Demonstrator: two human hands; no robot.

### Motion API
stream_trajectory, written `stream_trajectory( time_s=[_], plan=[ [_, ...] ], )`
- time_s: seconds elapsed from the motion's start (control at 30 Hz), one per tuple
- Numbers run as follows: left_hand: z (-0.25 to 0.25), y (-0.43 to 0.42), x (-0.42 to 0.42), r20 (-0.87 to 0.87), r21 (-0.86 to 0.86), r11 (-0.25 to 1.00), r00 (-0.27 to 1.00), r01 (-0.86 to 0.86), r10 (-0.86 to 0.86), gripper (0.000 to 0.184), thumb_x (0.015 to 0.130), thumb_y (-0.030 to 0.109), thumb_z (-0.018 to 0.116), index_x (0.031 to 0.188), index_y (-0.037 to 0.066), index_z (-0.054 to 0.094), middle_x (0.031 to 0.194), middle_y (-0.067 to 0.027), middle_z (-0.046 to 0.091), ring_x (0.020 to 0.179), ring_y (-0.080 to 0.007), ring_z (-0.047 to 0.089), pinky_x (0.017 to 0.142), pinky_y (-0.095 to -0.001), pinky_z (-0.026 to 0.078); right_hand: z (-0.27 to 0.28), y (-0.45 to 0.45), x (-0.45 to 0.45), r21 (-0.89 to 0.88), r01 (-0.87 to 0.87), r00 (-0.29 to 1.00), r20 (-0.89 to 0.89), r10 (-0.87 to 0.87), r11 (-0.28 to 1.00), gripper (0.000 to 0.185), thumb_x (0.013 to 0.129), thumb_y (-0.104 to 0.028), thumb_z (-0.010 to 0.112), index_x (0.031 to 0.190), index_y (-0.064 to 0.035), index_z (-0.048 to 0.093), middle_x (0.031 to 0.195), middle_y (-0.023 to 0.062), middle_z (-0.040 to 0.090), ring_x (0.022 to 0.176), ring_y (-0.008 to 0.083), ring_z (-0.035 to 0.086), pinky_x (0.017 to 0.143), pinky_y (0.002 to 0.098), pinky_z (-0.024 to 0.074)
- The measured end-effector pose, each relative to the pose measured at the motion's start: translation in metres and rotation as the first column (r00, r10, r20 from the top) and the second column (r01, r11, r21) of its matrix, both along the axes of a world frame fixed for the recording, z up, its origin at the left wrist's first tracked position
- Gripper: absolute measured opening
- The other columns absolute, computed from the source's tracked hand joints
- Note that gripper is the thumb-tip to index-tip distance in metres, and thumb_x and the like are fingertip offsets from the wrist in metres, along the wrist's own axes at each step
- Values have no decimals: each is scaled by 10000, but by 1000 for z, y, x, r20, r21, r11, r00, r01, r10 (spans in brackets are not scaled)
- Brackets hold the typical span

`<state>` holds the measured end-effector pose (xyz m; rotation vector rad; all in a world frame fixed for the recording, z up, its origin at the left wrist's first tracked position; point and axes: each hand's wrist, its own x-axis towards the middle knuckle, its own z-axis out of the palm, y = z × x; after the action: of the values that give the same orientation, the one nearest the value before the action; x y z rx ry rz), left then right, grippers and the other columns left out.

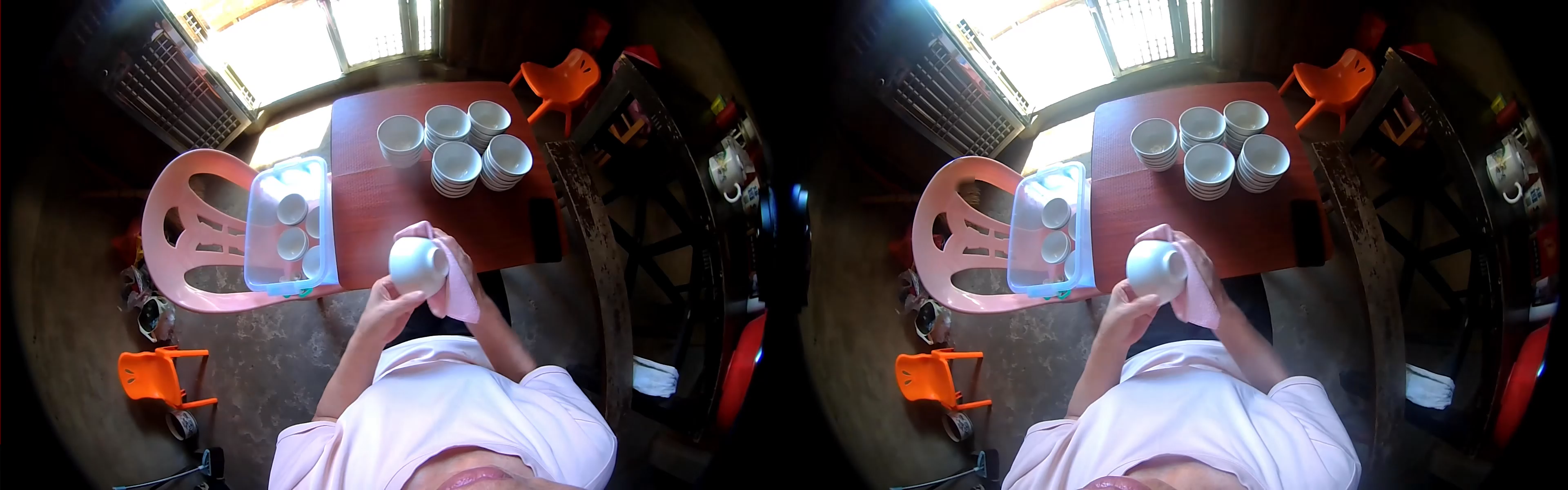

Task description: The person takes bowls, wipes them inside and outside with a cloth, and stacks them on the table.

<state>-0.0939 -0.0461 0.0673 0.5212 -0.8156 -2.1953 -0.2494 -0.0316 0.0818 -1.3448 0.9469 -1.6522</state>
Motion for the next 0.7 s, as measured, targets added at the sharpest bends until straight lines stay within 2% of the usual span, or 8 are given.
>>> stream_trajectory(
  time_s=[0.1,0.17,0.23,0.4,0.5,0.6,0.67,0.7],
  plan=[
    [13,-7,3,-114,104,994,993,18,-6,328,847,92,676,1135,-26,574,1076,-120,635,1011,-197,628,916,-342,494,22,-13,-13,213,-361,900,335,280,908,430,927,-402,512,1104,-15,575,1085,102,587,935,185,585,801,322,478],
    [8,-7,-4,-190,42,998,980,-48,55,323,858,82,661,1144,-33,566,1075,-121,635,1032,-199,620,904,-333,502,6,2,1,-259,229,823,-464,-329,938,666,881,-480,564,1341,-23,411,1186,167,540,992,263,596,858,347,476],
    [-8,-12,-3,-236,-5,999,971,-51,48,376,861,73,645,1177,-82,513,1089,-181,629,932,-242,664,767,-338,563,-4,17,36,-97,531,677,-549,-490,842,754,895,-473,551,1445,-55,251,1287,199,470,1090,293,574,933,361,463],
    [-3,-13,2,24,-171,939,951,-299,307,323,864,45,639,1147,-69,534,1088,-167,631,964,-231,651,846,-355,537,-31,15,26,427,-51,867,468,-172,903,450,1015,-329,385,1402,-99,394,1298,121,528,1212,240,516,1007,322,440],
    [-5,-11,9,368,-365,920,886,-141,281,299,845,61,666,1116,-40,591,1004,-107,667,892,-171,643,808,-314,517,-31,19,29,-25,282,943,-175,-282,959,394,978,-260,496,1330,-83,471,1288,110,540,1238,253,486,1056,371,378],
    [-10,2,13,462,-817,552,765,169,449,259,782,21,678,1037,19,635,801,-95,664,746,-247,648,701,-320,515,-17,11,38,-339,285,537,-719,-442,897,225,923,-252,544,994,-65,645,1096,115,612,1151,268,544,1066,435,343],
    [-10,2,21,601,-695,606,775,386,196,187,821,22,657,1004,4,627,788,-135,641,707,-222,627,664,-333,508,-26,-8,7,-219,223,712,-629,-312,950,244,864,-292,598,778,-63,614,832,83,610,868,209,643,859,426,500],
    [7,5,18,599,-653,644,792,399,117,149,850,21,641,994,-11,620,788,-143,643,696,-179,606,648,-320,500,-23,-13,-6,345,-193,977,-16,212,918,194,848,-259,636,834,-67,609,813,79,589,740,206,648,655,374,540]
  ],
)
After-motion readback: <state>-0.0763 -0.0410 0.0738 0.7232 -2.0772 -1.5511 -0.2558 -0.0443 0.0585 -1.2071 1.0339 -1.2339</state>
